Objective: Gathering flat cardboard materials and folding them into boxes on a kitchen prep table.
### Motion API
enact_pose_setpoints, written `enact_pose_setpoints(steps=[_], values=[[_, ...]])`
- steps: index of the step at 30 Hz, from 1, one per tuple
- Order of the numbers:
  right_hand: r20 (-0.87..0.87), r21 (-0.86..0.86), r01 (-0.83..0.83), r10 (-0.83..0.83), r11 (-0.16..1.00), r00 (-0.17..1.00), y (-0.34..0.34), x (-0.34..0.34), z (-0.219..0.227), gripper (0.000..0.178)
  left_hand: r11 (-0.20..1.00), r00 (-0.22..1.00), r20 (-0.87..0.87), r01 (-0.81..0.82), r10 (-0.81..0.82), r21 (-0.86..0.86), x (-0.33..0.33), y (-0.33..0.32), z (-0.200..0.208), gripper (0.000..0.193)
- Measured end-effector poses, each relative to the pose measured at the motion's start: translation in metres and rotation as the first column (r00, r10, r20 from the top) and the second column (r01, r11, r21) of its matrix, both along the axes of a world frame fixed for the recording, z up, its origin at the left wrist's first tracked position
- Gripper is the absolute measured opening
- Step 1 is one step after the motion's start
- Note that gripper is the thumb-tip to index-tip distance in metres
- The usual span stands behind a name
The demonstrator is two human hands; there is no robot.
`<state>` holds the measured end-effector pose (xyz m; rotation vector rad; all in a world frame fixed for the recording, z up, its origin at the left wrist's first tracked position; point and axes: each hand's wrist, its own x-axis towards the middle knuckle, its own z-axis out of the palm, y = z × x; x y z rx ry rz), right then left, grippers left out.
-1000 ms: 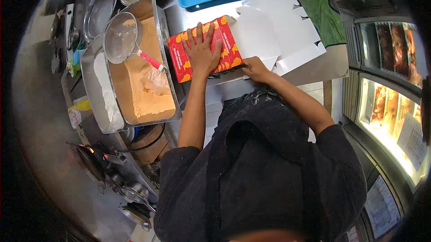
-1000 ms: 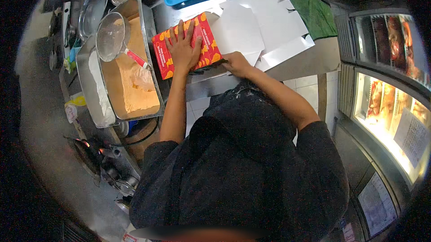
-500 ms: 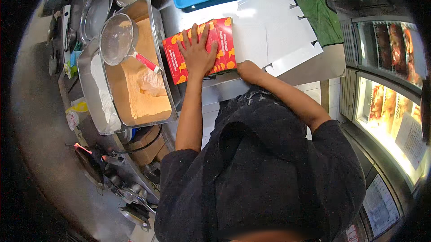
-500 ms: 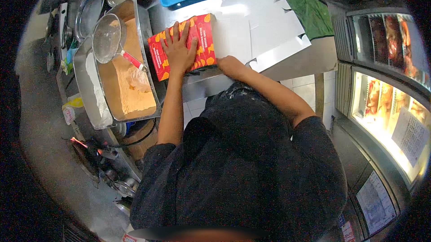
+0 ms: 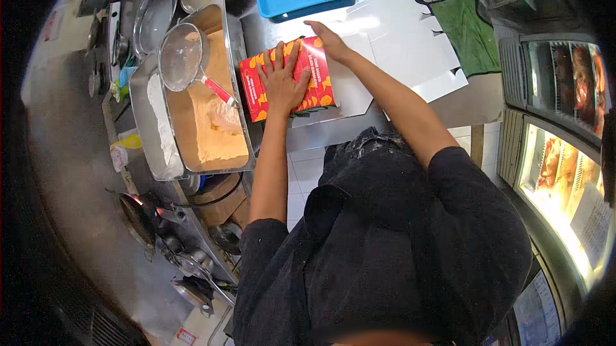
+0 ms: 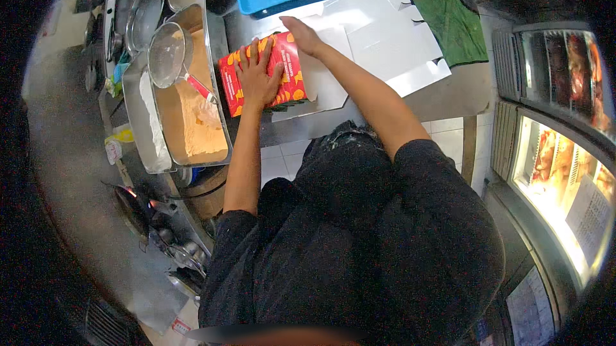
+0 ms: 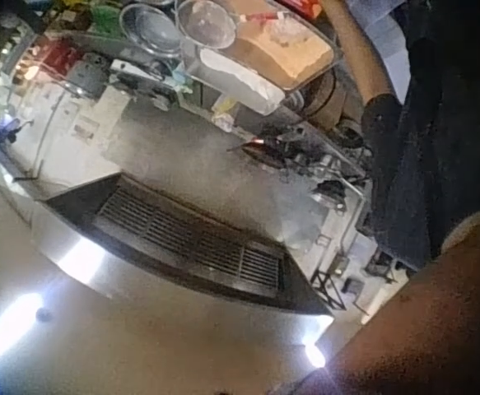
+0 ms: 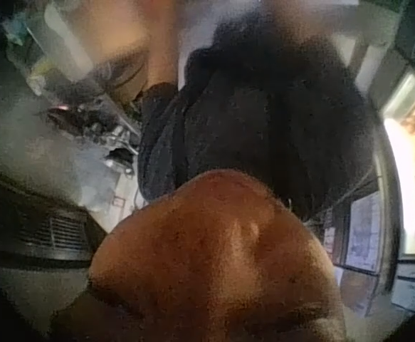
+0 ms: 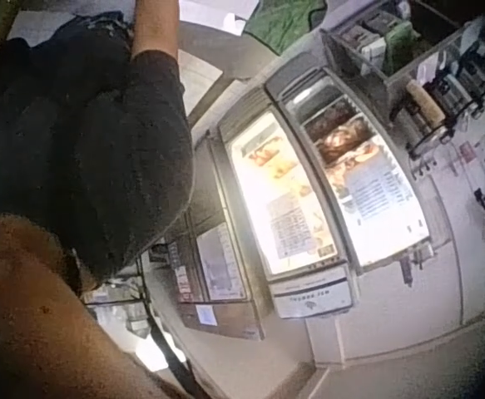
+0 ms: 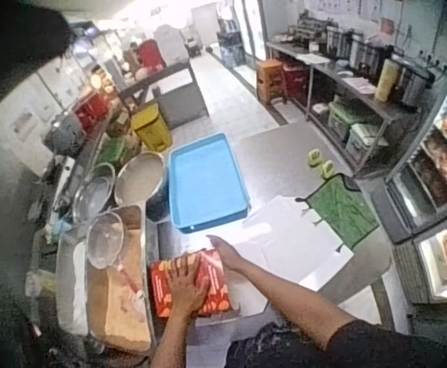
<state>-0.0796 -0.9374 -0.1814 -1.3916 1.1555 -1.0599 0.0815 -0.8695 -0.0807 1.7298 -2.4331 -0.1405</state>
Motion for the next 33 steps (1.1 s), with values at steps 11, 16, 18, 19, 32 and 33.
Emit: enact_pose_setpoints(steps=[11, 16, 18, 19, 32, 33], values=[[-0.254, 0.022, 0.034, -0.028, 0.999, 0.967, -0.007, 0.018, 0.039, 0.078, 0.998, 0.999, 0.026, 0.042, -0.041, -0.041, -0.005, -0.004, 0.001, 0.066], [-0.050, 0.003, 0.143, -0.143, 0.990, 0.988, 0.034, 0.006, 0.035, 0.071, 1.000, 1.000, -0.006, -0.009, 0.009, -0.012, 0.005, 0.006, -0.004, 0.068], [-0.087, -0.021, -0.021, 0.019, 1.000, 0.996, 0.082, 0.008, 0.015, 0.058, 1.000, 1.000, 0.017, -0.019, 0.019, 0.002, 0.000, 0.006, 0.001, 0.069], [0.058, -0.186, 0.000, 0.011, 0.983, 0.998, 0.098, 0.014, 0.000, 0.062, 0.999, 0.999, 0.017, 0.032, -0.031, -0.021, -0.016, -0.006, 0.005, 0.074], [-0.616, -0.357, 0.191, -0.384, 0.915, 0.688, 0.155, -0.174, 0.033, 0.062, 0.976, 0.974, 0.078, -0.217, 0.214, 0.027, -0.009, 0.065, 0.003, 0.111], [-0.771, -0.384, 0.317, -0.490, 0.867, 0.406, 0.156, -0.199, 0.031, 0.072, 0.978, 0.975, 0.076, -0.209, 0.207, 0.022, -0.005, 0.066, 0.003, 0.110]])
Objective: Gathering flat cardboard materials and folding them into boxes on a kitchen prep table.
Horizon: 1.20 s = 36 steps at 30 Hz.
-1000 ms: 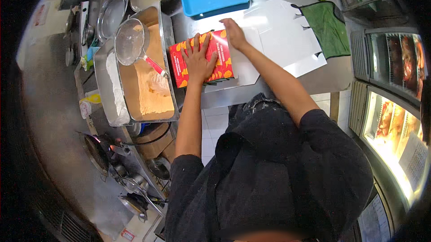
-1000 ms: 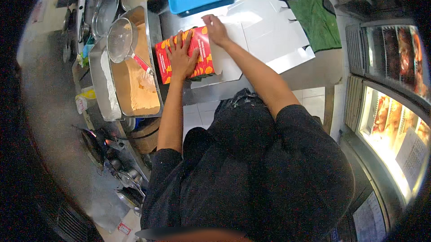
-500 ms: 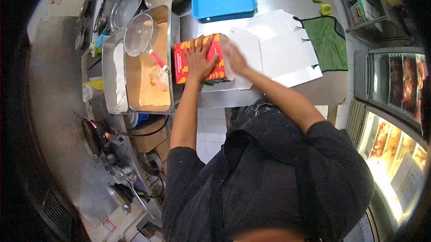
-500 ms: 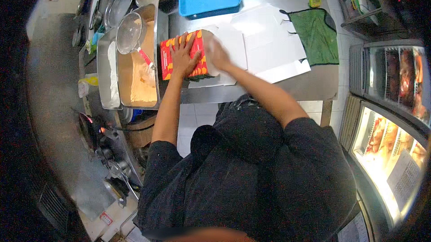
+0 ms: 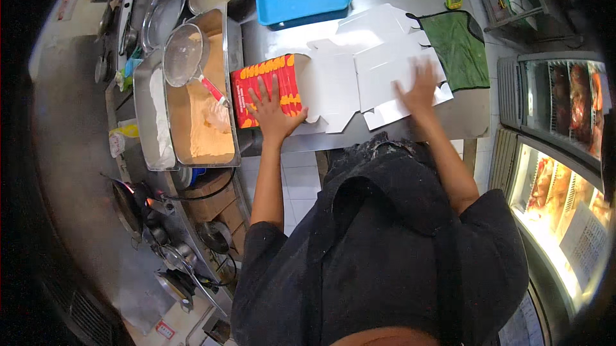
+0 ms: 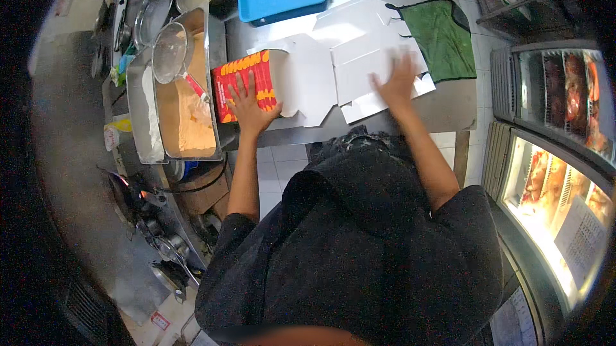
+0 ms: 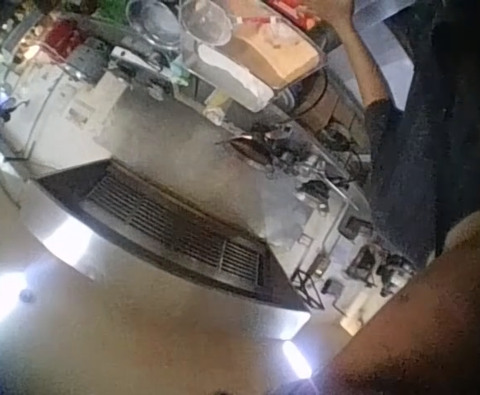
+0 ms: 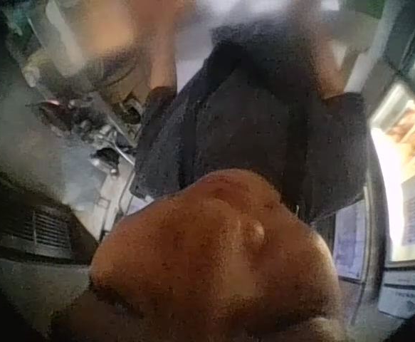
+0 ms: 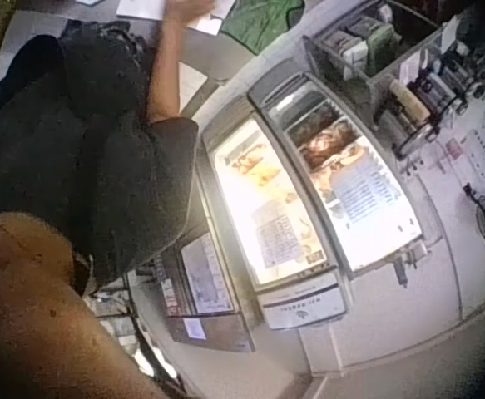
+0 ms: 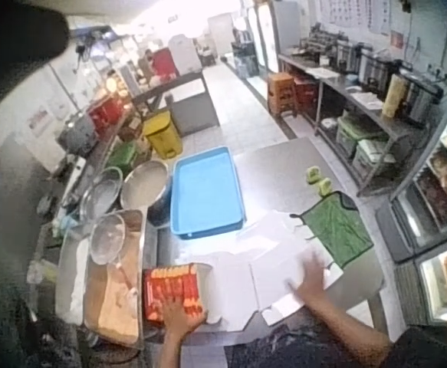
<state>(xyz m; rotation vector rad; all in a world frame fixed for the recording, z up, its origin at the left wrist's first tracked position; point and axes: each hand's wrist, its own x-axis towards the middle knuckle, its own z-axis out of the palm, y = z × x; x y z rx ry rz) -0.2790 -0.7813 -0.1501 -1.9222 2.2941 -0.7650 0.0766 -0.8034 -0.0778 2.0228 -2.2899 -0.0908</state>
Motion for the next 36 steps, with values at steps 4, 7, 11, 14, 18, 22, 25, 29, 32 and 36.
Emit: enact_pose_setpoints(steps=[4, 7, 11, 14, 18, 22, 25, 29, 32, 36], values=[[-0.211, 0.216, 0.170, -0.124, 0.961, 0.970, 0.009, -0.066, -0.007, 0.081, 0.999, 1.000, -0.016, -0.025, 0.026, 0.034, 0.000, 0.002, 0.007, 0.109], [-0.129, 0.180, 0.103, -0.080, 0.978, 0.988, 0.008, -0.067, -0.007, 0.076, 0.998, 1.000, -0.004, -0.029, 0.029, 0.053, 0.001, 0.001, 0.006, 0.107], [-0.004, 0.124, 0.175, -0.176, 0.977, 0.984, 0.004, -0.061, -0.005, 0.065, 1.000, 1.000, -0.016, 0.015, -0.015, 0.021, 0.008, 0.002, -0.003, 0.106], [-0.094, -0.005, 0.156, -0.156, 0.988, 0.983, 0.005, -0.053, 0.005, 0.050, 0.999, 0.999, 0.034, 0.024, -0.025, 0.021, 0.011, 0.003, -0.005, 0.110], [0.120, 0.131, 0.215, -0.231, 0.968, 0.966, 0.004, -0.062, 0.003, 0.025, 0.968, 0.952, -0.178, 0.244, -0.250, -0.056, 0.022, 0.015, 0.005, 0.116], [0.242, 0.192, 0.201, -0.244, 0.961, 0.939, 0.003, -0.073, -0.007, 0.025, 0.958, 0.960, -0.063, 0.265, -0.273, -0.106, 0.023, 0.016, -0.004, 0.103], [0.148, 0.150, 0.194, -0.216, 0.969, 0.965, 0.011, -0.074, -0.006, 0.029, 0.964, 0.965, -0.045, 0.253, -0.257, -0.076, 0.023, 0.011, -0.007, 0.095], [0.005, 0.164, 0.133, -0.135, 0.978, 0.991, 0.015, -0.066, 0.001, 0.042, 0.972, 0.969, -0.094, 0.221, -0.228, -0.079, 0.018, 0.014, -0.002, 0.085], [-0.023, 0.173, 0.105, -0.103, 0.979, 0.994, 0.015, -0.065, 0.006, 0.043, 0.974, 0.973, -0.067, 0.214, -0.219, -0.075, 0.018, 0.015, -0.002, 0.090], [-0.040, 0.205, 0.133, -0.128, 0.970, 0.991, 0.011, -0.059, 0.020, 0.043, 0.964, 0.964, -0.030, 0.263, -0.264, -0.041, 0.027, 0.012, -0.006, 0.097]])
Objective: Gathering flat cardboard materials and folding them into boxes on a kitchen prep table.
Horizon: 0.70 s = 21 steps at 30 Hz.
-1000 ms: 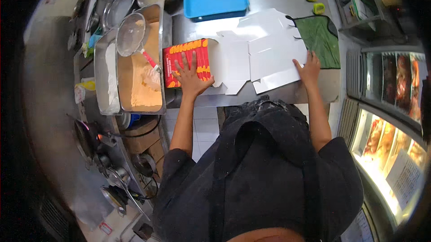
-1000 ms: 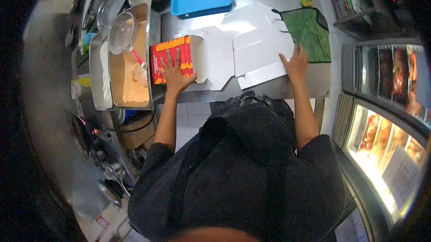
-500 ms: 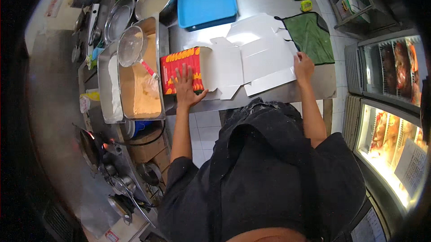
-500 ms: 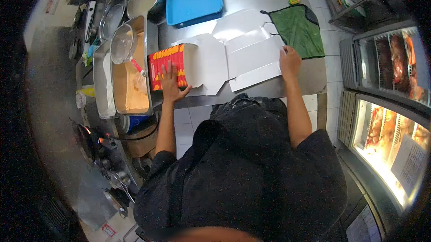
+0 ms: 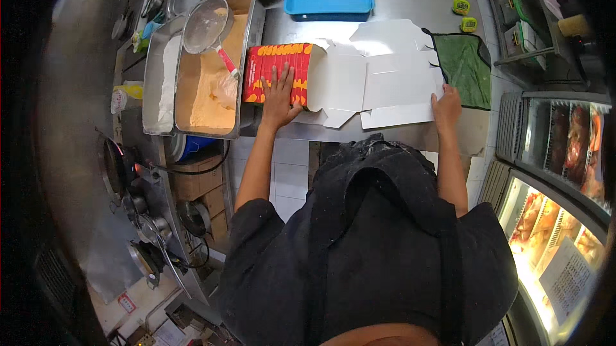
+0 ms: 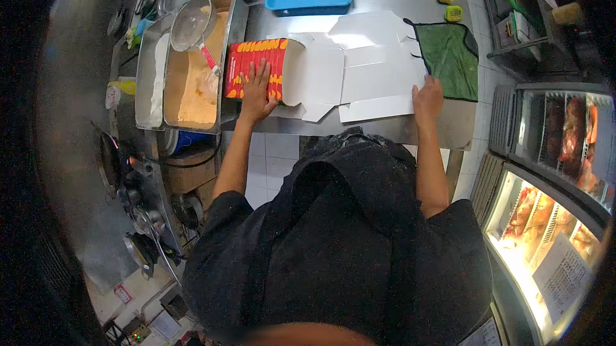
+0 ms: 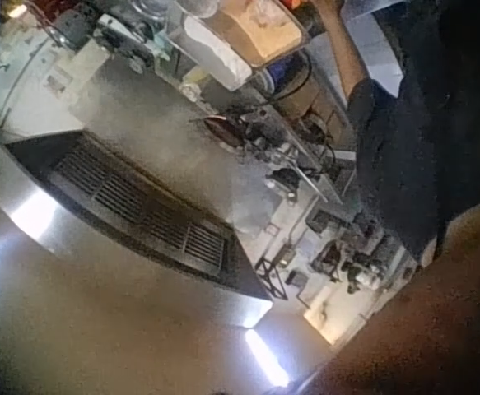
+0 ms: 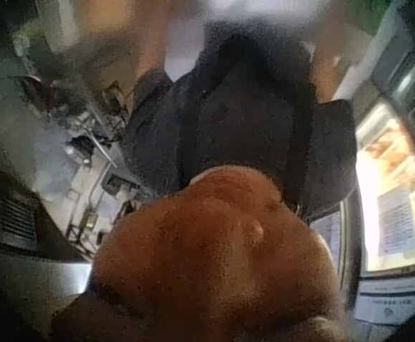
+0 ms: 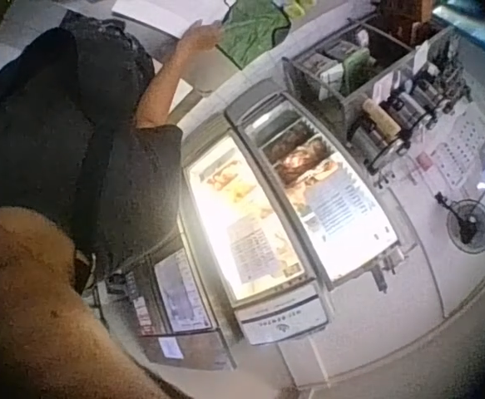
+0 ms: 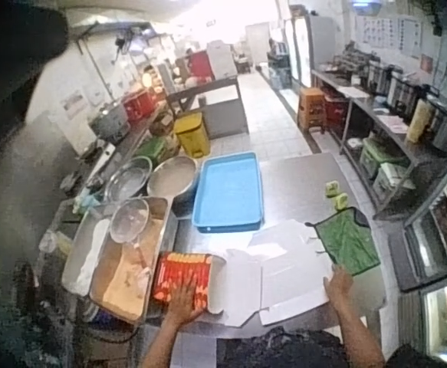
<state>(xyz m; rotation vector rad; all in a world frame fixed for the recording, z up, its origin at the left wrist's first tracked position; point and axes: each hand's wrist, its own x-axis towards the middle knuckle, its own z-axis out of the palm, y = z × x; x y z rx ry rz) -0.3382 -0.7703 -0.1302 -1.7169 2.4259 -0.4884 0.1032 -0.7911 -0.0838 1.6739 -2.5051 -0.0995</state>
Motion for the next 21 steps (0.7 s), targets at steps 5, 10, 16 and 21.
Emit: enact_pose_setpoints(steps=[5, 10, 16, 21], values=[[0.035, 0.034, -0.018, 0.017, 0.999, 0.999, -0.002, -0.009, -0.007, 0.044, 0.999, 0.998, -0.048, 0.041, -0.040, 0.012, -0.003, 0.004, 0.009, 0.097], [-0.052, -0.054, -0.022, 0.019, 0.998, 0.998, 0.007, -0.008, -0.037, 0.057, 0.998, 0.999, -0.033, 0.032, -0.031, 0.048, -0.007, 0.001, 0.007, 0.100], [0.007, 0.054, 0.062, -0.063, 0.997, 0.998, 0.009, 0.007, -0.006, 0.059, 0.994, 0.945, -0.311, 0.085, -0.104, -0.074, -0.010, -0.001, 0.016, 0.097], [0.036, 0.023, 0.033, -0.034, 0.999, 0.999, 0.010, 0.002, 0.003, 0.050, 0.937, 0.875, -0.337, 0.337, -0.348, -0.092, -0.143, 0.028, 0.030, 0.070]])
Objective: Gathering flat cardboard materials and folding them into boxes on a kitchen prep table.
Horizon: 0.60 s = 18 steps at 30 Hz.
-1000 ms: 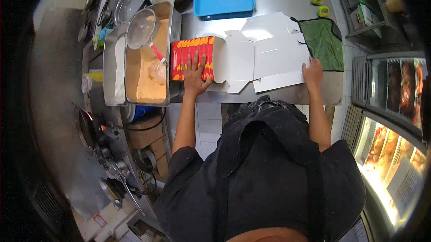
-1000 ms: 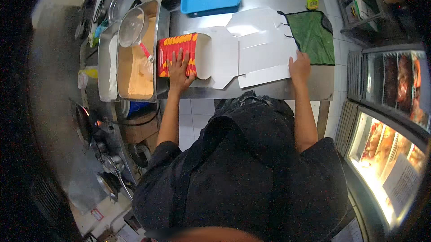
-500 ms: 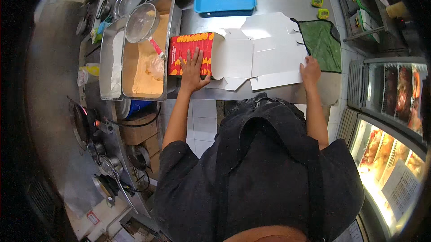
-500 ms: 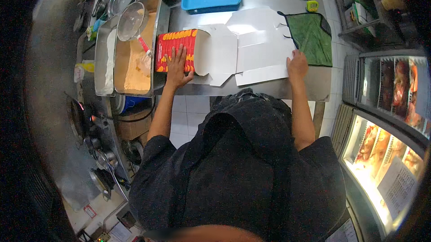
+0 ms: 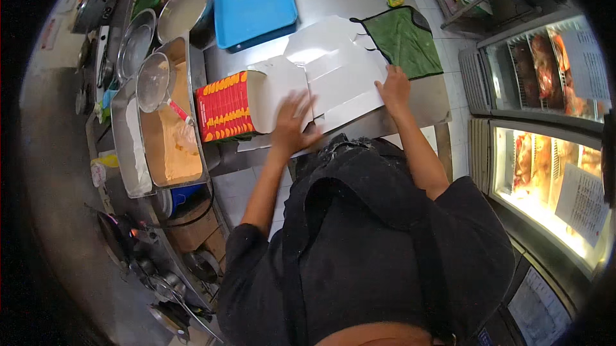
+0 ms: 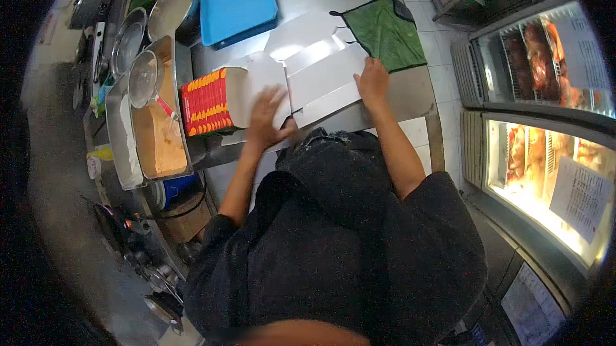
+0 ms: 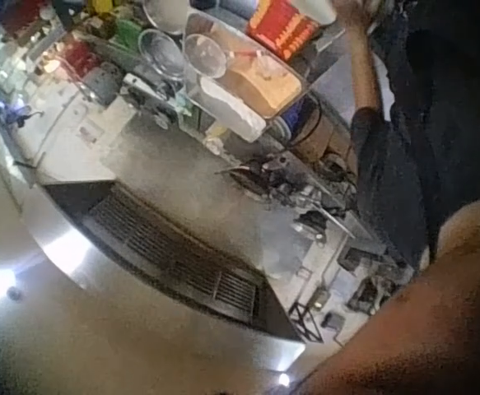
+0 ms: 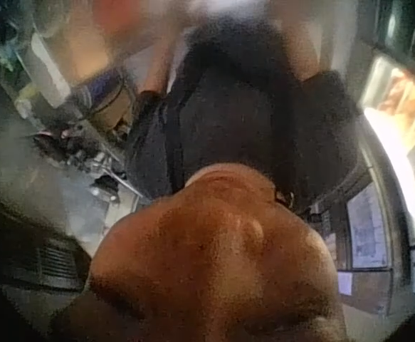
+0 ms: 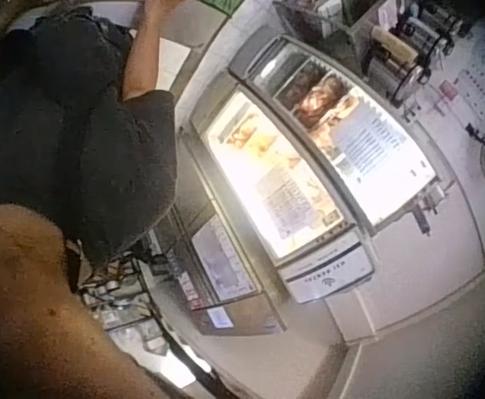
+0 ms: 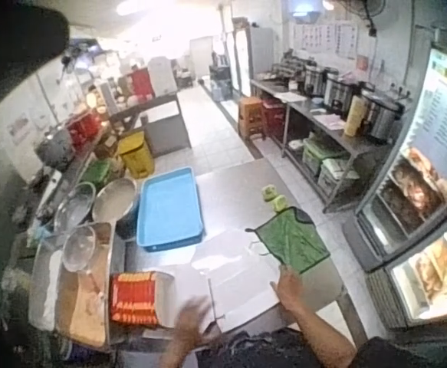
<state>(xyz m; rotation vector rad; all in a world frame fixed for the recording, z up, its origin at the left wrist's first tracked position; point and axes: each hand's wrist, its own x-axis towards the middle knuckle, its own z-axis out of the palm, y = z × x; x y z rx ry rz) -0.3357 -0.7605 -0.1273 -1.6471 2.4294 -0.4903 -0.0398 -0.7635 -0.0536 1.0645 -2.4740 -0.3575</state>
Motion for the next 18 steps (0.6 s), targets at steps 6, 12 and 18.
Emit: enact_pose_setpoints(steps=[6, 12, 18], values=[[0.377, -0.180, 0.070, 0.003, 0.981, 0.926, 0.005, 0.002, 0.025, 0.022, 0.454, 0.795, -0.334, 0.084, 0.507, 0.887, -0.112, -0.016, -0.051, 0.067], [0.471, -0.433, 0.004, 0.222, 0.902, 0.853, 0.034, 0.043, 0.087, 0.013, 0.315, 0.800, -0.367, 0.235, 0.474, 0.920, -0.132, -0.048, -0.026, 0.046], [0.526, -0.338, -0.055, 0.236, 0.940, 0.817, 0.037, 0.044, 0.059, 0.013, 0.154, 0.774, -0.432, 0.410, 0.462, 0.899, -0.133, -0.035, -0.076, 0.032]])
